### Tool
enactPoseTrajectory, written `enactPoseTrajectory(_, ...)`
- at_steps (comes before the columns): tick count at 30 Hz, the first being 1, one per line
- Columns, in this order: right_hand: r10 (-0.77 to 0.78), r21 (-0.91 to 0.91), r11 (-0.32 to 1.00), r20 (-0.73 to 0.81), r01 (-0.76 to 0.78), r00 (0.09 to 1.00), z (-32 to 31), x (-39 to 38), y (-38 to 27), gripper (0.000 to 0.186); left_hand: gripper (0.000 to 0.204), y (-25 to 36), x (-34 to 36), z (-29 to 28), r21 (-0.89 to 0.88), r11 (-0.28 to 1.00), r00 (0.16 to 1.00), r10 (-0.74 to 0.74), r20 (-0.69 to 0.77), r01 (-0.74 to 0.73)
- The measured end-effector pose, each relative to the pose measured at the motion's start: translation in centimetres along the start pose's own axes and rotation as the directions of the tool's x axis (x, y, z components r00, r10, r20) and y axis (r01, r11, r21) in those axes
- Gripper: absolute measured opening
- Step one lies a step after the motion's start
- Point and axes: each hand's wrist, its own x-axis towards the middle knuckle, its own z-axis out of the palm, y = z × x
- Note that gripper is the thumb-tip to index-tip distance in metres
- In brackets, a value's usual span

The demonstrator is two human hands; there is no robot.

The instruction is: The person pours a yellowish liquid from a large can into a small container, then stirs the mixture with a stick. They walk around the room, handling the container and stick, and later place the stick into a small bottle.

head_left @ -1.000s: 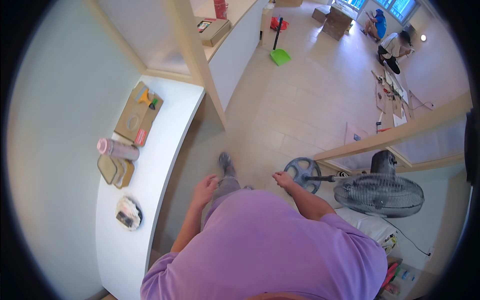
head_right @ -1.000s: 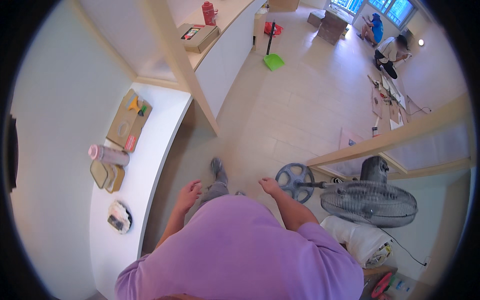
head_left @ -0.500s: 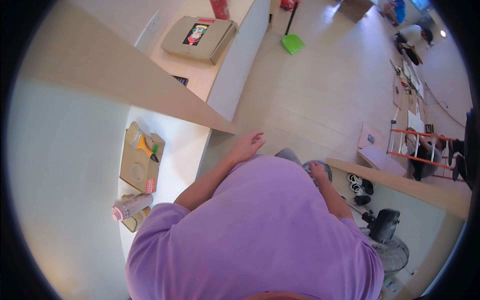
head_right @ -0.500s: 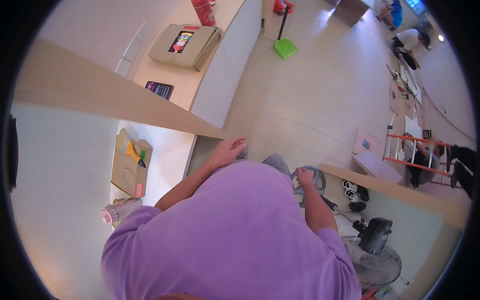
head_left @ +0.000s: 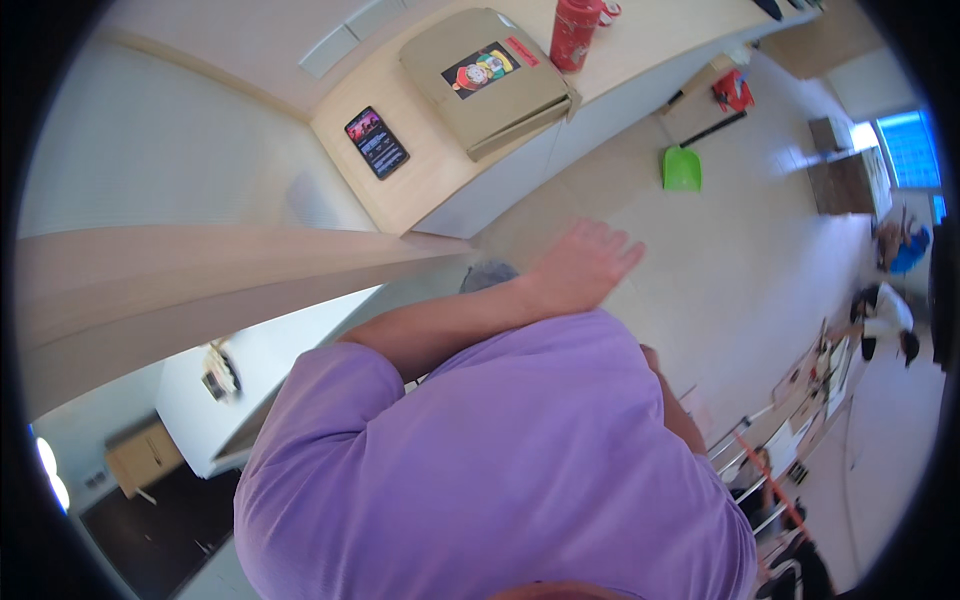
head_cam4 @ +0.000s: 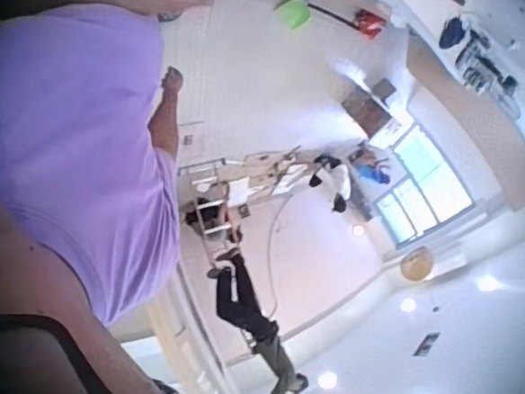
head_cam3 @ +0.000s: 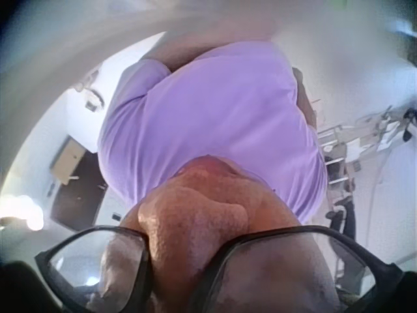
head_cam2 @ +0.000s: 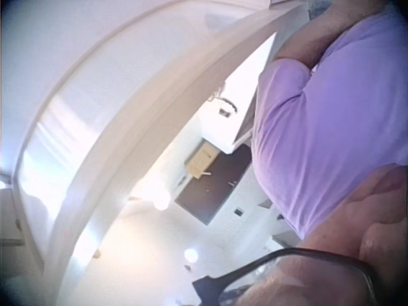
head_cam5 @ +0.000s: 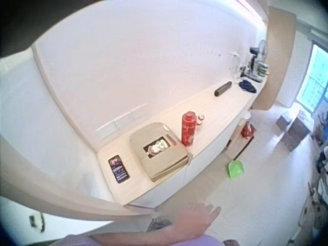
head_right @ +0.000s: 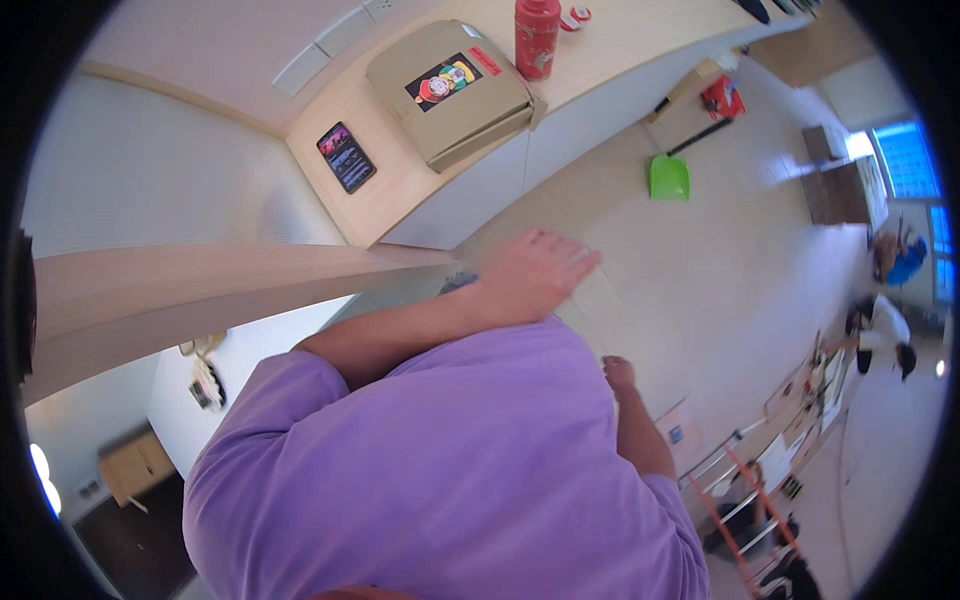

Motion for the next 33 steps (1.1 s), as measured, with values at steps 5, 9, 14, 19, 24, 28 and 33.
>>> enactPoseTrajectory(5,-0.071,0.148,0.983,-0.259,0.112,0.963,-13.5,5.0,-14.2,0.039,0.048,2.7,8.0,-0.1,-0.161,0.985,0.988,0.036,-0.153,-0.061)
enactPoseTrajectory(9,-0.267,0.071,0.948,-0.351,0.310,0.898,-14.8,5.6,-22.5,0.058,0.044,2.1,15.6,1.9,-0.584,0.804,0.988,0.024,-0.155,-0.112)
enactPoseTrajectory(14,-0.687,-0.075,0.571,-0.588,0.817,0.426,-8.1,-3.9,-37.1,0.068,0.054,-8.4,23.8,10.4,-0.934,0.034,0.831,-0.470,0.299,0.355)
enactPoseTrajectory(19,-0.992,-0.580,-0.123,0.075,0.805,-0.097,-3.0,-14.7,-48.6,0.080,0.088,-12.1,27.9,11.3,-0.539,-0.787,0.778,-0.126,0.616,0.299)
enactPoseTrajectory(24,-0.995,-0.559,0.019,0.067,0.829,0.068,-6.2,-10.2,-51.0,0.095,0.095,-10.1,28.6,7.3,-0.510,-0.825,0.870,-0.049,0.491,0.242)
enactPoseTrajectory(28,-0.993,-0.657,0.023,0.072,0.753,0.093,-6.9,-7.8,-50.9,0.097,0.096,-11.2,29.0,8.4,-0.558,-0.802,0.922,-0.020,0.386,0.216)
enactPoseTrajectory(33,-0.984,-0.761,-0.035,0.141,0.648,0.111,-8.8,-6.9,-50.6,0.099,0.097,-11.4,29.1,8.8,-0.654,-0.689,0.919,0.047,0.392,0.314)
